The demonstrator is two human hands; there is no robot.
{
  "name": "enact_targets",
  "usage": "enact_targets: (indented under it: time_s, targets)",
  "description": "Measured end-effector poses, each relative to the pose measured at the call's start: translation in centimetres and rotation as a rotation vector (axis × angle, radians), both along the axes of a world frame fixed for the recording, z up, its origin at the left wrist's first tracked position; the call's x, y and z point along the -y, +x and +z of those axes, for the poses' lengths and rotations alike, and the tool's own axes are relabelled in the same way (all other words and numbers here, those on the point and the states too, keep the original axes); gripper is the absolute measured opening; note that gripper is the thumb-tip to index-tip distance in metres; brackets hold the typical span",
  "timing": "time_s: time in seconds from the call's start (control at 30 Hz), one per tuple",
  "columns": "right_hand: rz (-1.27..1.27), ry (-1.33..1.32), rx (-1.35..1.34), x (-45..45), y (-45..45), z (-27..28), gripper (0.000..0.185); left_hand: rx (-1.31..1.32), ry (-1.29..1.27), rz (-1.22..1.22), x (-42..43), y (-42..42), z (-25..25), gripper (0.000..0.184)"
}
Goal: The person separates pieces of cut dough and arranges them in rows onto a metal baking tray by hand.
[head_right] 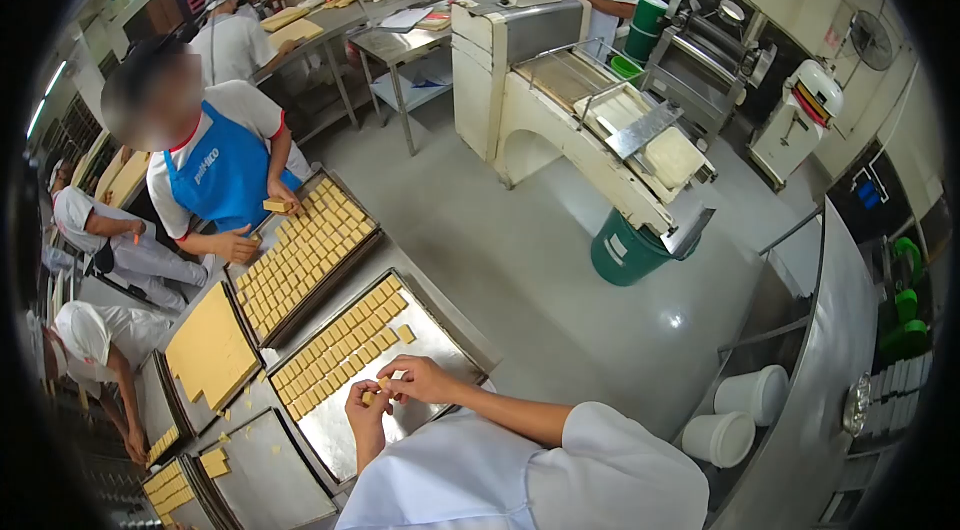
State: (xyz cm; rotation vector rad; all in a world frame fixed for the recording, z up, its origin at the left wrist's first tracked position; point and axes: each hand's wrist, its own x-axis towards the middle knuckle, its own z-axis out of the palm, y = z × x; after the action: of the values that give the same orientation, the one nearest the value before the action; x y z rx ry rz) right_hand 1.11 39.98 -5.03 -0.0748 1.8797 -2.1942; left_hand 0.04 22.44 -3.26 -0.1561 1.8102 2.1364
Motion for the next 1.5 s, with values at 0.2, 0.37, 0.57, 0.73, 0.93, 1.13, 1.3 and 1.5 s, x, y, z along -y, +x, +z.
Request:
enact_targets:
  time_s: [0.2, 0.37, 0.57, 0.73, 0.93, 1.13, 1.3, 1.5]
  targets:
    - [0.065, -0.037, -0.02, 2.4, -0.9, 0.4, 0.026, 0.007, 0.033, 0.06, 2.8, 0.0, -0.8, 0.025]
    - [0.092, -0.023, -0.033, 4.0, -1.7, 0.1, 0.025, 0.002, 0.046, 0.083, 4.5, -0.1, -0.3, 0.024]
    - [0.088, -0.036, -0.054, 5.0, -2.0, 0.7, 0.024, 0.008, 0.042, 0.068, 5.6, -0.5, 0.4, 0.022]
    - [0.021, 0.031, -0.087, 4.8, -1.9, 1.0, 0.025, 0.04, 0.077, 0.061, 4.7, -0.9, 1.4, 0.02]
    - [-0.051, -0.061, -0.036, 3.9, -1.1, 0.8, 0.032, 0.072, 0.148, 0.019, 3.8, -1.1, 0.3, 0.019]
    - [-0.048, -0.163, 0.066, 2.6, -1.0, -0.3, 0.033, 0.081, 0.086, 0.02, 3.1, -1.0, 0.0, 0.051]
    - [-0.121, -0.219, 0.172, 0.0, -2.0, -1.5, 0.022, 0.195, 0.127, 0.041, 3.7, -0.5, -0.8, 0.038]
    - [-0.392, 0.246, 0.04, -7.4, -5.9, -3.2, 0.022, 0.327, 0.217, 0.123, 4.5, 0.5, -1.7, 0.026]
